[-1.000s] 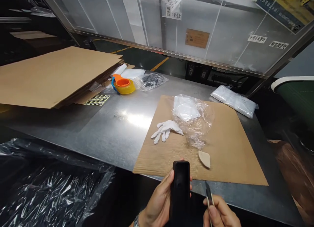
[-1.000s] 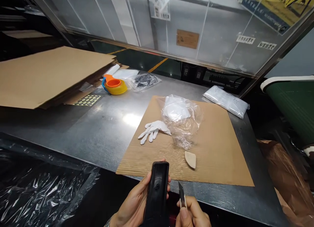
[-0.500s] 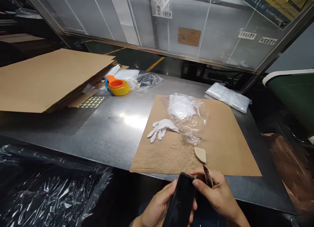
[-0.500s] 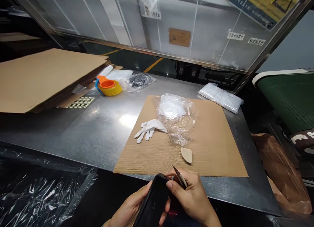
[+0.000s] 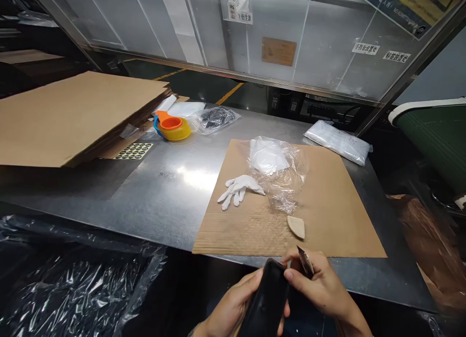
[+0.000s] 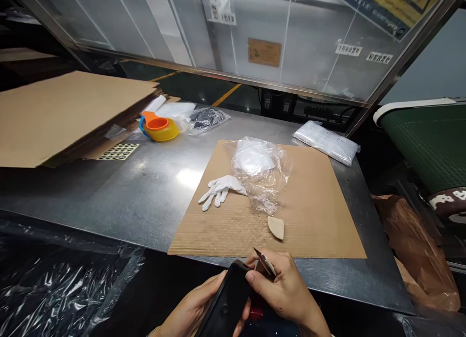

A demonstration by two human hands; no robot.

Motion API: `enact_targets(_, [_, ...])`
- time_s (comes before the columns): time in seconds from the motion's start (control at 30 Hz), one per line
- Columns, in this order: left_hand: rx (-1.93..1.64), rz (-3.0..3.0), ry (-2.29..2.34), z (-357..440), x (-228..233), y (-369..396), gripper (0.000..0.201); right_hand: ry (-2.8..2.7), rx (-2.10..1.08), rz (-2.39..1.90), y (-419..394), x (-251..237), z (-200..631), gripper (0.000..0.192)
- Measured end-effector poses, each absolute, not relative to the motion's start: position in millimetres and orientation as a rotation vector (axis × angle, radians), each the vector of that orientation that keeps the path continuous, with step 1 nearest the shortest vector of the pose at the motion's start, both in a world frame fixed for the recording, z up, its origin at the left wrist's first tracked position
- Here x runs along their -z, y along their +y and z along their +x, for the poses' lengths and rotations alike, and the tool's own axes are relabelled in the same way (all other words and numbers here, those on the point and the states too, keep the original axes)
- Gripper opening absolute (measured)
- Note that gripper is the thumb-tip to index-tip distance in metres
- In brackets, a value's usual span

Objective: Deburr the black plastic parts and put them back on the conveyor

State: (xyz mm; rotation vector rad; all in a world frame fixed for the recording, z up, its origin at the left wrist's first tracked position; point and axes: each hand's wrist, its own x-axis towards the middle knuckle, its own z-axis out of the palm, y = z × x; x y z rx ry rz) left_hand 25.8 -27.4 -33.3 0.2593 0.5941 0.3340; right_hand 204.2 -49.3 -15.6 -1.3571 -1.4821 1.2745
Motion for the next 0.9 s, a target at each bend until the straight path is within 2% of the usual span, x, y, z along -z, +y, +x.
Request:
enact_targets(0.1, [-0.313,0.298,0.573,25,37,-28,0.036,-1.575,-1.310,-1.324,-48,13,207,0.022])
enact_targets(0.57, [-0.351,0.253,0.639,23,36,-36,0.033,-1.581,-1.313,-1.323,-49,13,206,0.021])
enact_targets(0.73, [-0.213,0.054,0.569,20,37,-22,0.052,-1.257,-1.283,-1.409,-56,29,204,0.026])
enact_targets(0.9, [-0.472,-0.062,0.610,18,35,0,0.053,-1.059,-1.294,-1.540,-76,19,191,0.039])
